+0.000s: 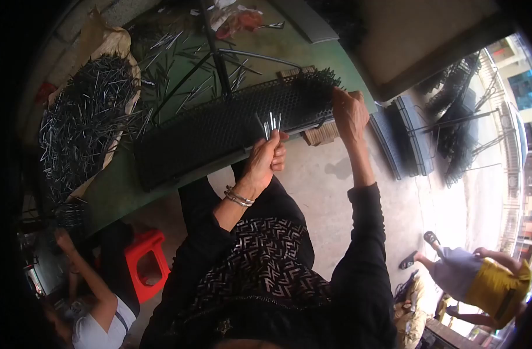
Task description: Manually inserting metal spikes into a wire mesh grid.
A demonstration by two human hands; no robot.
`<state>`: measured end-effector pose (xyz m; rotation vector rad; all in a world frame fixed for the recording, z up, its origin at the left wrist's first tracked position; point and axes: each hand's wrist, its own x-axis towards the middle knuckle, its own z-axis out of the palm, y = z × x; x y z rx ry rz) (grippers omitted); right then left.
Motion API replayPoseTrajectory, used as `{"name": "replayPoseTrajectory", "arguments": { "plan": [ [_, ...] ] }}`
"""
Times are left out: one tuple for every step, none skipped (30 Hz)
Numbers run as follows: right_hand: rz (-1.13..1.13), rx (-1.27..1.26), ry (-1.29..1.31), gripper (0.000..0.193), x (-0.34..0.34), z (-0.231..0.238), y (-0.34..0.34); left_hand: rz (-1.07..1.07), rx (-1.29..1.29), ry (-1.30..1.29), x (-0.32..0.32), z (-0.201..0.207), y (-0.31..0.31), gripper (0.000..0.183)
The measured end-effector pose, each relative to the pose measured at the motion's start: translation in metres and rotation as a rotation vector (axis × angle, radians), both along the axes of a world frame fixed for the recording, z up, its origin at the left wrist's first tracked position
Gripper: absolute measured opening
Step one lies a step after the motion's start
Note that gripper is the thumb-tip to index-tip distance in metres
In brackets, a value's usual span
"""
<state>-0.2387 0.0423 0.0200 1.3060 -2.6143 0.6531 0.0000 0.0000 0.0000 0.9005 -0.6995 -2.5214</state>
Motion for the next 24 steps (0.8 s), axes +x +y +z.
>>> {"name": "replayPoseTrajectory", "arguments": {
  "plan": [
    [-0.007,-0.086,0.040,0.030,0.006,0.001,0.001,-0.004,-0.008,0.016,-0.001,0.002,0.001,0.033],
    [-0.014,-0.171,0.081,0.029,0.013,0.002,0.003,-0.008,-0.016,0.033,-0.001,0.003,0.001,0.033],
    [-0.012,-0.167,0.078,0.029,0.022,0.004,0.005,-0.006,-0.012,0.030,0.001,0.004,0.001,0.033],
    [0.023,-0.211,-0.029,0.028,0.032,0.006,0.007,-0.032,-0.023,0.035,0.003,0.004,0.002,0.033],
    [0.057,-0.256,-0.136,0.027,0.039,0.006,0.007,-0.058,-0.034,0.041,0.004,0.005,0.002,0.033],
    [0.158,-0.230,-0.279,0.028,0.041,0.006,0.014,-0.058,-0.024,0.042,0.003,0.006,0.007,0.033],
    [0.236,-0.176,-0.616,0.033,0.057,0.017,0.020,-0.068,-0.010,0.020,0.004,0.005,0.008,0.033],
    [0.273,-0.145,-0.775,0.032,0.072,0.026,0.022,-0.077,0.003,-0.002,0.005,0.004,0.009,0.034],
    [0.310,-0.121,-0.928,0.032,0.079,0.031,0.023,-0.084,-0.001,0.001,0.004,0.008,0.008,0.034],
    [0.306,-0.129,-0.924,0.032,0.080,0.029,0.022,-0.111,-0.027,-0.022,0.002,0.013,0.009,0.035],
    [0.334,-0.158,-0.976,0.029,0.080,0.025,0.021,-0.137,-0.054,-0.045,0.001,0.017,0.009,0.037],
    [0.363,-0.186,-1.029,0.027,0.080,0.024,0.021,-0.142,-0.059,-0.042,0.001,0.013,0.009,0.037],
    [0.360,-0.192,-1.024,0.027,0.079,0.026,0.023,-0.148,-0.077,-0.034,0.001,0.008,0.008,0.040],
    [0.307,-0.222,-1.001,0.025,0.077,0.030,0.024,-0.153,-0.095,-0.026,0.001,0.003,0.006,0.043],
    [0.255,-0.250,-0.979,0.023,0.074,0.033,0.027,-0.157,-0.098,-0.025,0.002,0.005,0.005,0.043],
    [0.204,-0.331,-0.812,0.018,0.068,0.029,0.030,-0.091,-0.115,-0.074,0.002,0.006,0.005,0.044],
    [0.169,-0.406,-0.610,0.016,0.060,0.032,0.030,-0.025,-0.132,-0.124,0.003,0.007,0.003,0.045],
    [0.140,-0.497,-0.455,0.014,0.052,0.032,0.031,-0.041,-0.104,-0.095,0.008,0.004,-0.002,0.047],
    [0.107,-0.585,-0.295,0.013,0.042,0.030,0.031,-0.079,-0.114,-0.125,0.008,0.003,-0.007,0.045],
    [0.067,-0.587,-0.220,0.011,0.032,0.029,0.032,-0.087,-0.099,-0.134,0.008,0.002,-0.005,0.043],
    [0.027,-0.590,-0.145,0.010,0.024,0.028,0.033,-0.093,-0.086,-0.144,0.008,0.002,-0.003,0.041],
    [0.007,-0.581,-0.079,0.008,0.018,0.026,0.030,-0.094,-0.086,-0.144,0.007,-0.001,-0.002,0.041],
    [0.006,-0.581,-0.079,0.008,0.013,0.021,0.029,-0.043,-0.061,-0.134,0.005,-0.005,0.000,0.038],
    [0.033,-0.591,-0.058,0.008,0.010,0.017,0.027,0.009,-0.037,-0.123,0.004,-0.007,0.001,0.034]
  ]
}}
